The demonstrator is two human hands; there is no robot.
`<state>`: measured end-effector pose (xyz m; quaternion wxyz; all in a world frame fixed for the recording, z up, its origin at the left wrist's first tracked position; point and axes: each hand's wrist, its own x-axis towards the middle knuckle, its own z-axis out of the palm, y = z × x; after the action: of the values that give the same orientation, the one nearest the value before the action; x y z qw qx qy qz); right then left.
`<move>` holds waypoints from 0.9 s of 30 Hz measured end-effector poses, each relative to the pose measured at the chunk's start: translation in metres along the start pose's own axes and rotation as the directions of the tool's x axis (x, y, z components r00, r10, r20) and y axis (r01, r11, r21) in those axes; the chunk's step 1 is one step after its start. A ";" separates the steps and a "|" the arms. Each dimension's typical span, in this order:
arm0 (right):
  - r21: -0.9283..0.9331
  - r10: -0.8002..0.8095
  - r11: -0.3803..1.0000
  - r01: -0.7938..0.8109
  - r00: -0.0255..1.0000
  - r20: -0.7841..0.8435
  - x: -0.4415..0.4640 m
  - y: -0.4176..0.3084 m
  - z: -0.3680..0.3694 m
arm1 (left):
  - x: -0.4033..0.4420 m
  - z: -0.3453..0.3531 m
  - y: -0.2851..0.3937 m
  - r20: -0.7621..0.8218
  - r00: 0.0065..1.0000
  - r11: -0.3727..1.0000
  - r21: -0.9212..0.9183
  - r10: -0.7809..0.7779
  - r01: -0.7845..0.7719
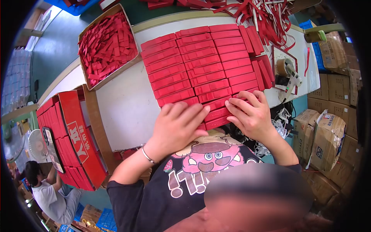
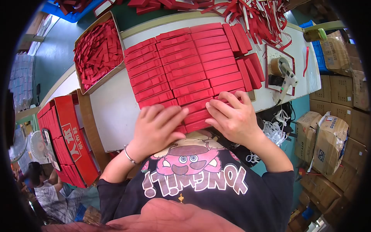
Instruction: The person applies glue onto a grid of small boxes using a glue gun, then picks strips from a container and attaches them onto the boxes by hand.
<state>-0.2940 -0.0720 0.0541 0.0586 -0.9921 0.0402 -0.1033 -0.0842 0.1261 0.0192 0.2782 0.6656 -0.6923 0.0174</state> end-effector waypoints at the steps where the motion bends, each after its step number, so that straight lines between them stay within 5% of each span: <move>1: 0.006 -0.002 1.000 0.002 1.000 0.000 0.001 0.001 0.000 | 0.004 -0.003 -0.012 -0.118 0.992 0.995 -0.098 -0.048 0.036; 3: 0.010 -0.007 1.000 0.007 1.000 -0.006 0.003 0.000 0.001 | 0.010 -0.007 -0.062 -0.330 0.931 0.979 -0.182 -0.154 0.097; 4: 0.010 -0.009 1.000 0.009 1.000 -0.009 0.003 -0.001 0.000 | 0.021 -0.024 -0.087 -0.415 0.881 0.968 -0.002 -0.228 0.250; 6: 0.007 -0.014 1.000 0.014 1.000 -0.010 0.003 -0.002 -0.001 | 0.026 -0.034 -0.155 -0.382 0.766 0.833 -0.018 -0.517 0.553; 8: 0.007 -0.016 1.000 0.016 1.000 -0.018 0.003 -0.003 0.000 | 0.023 -0.029 -0.218 -0.357 0.680 0.716 0.043 -0.640 0.697; 11: 0.018 0.005 1.000 -0.005 0.999 -0.035 -0.001 -0.006 0.004 | 0.023 -0.015 -0.251 -0.268 0.698 0.630 0.303 -0.663 0.715; 15: 0.059 0.054 0.997 -0.050 0.996 -0.069 -0.007 -0.008 0.008 | 0.028 -0.021 -0.235 -0.209 0.614 0.597 0.147 -0.761 0.789; 18: 0.158 0.115 0.983 -0.091 0.982 -0.149 -0.007 -0.013 0.000 | 0.020 -0.029 -0.196 -0.473 0.813 0.917 0.025 -0.339 0.398; 21: 0.419 0.261 0.891 -0.176 0.953 -0.155 -0.008 -0.022 -0.014 | 0.019 -0.039 -0.091 -0.466 0.877 0.993 -0.042 -0.121 0.114; 23: 0.692 0.422 0.651 -0.312 0.907 0.012 -0.012 -0.033 -0.018 | 0.001 -0.026 -0.044 -0.262 0.958 0.988 -0.077 0.112 -0.137; 24: 0.773 0.416 0.560 -0.298 0.908 0.049 -0.011 -0.034 -0.014 | -0.001 -0.022 -0.022 -0.234 0.959 0.963 -0.177 0.161 -0.205; 25: 0.851 0.495 0.291 -0.438 0.830 0.258 -0.010 -0.041 -0.018 | -0.001 -0.015 -0.004 -0.244 0.946 0.946 -0.188 0.214 -0.263; 27: 0.877 0.498 0.085 -0.472 0.783 0.373 -0.011 -0.045 -0.013 | -0.002 0.001 0.007 -0.277 0.911 0.914 -0.183 0.305 -0.362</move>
<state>-0.3045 -0.0282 0.0699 0.6628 -0.6818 0.2959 -0.0912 -0.0909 0.1280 0.0201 0.4287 0.4929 -0.7543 0.0658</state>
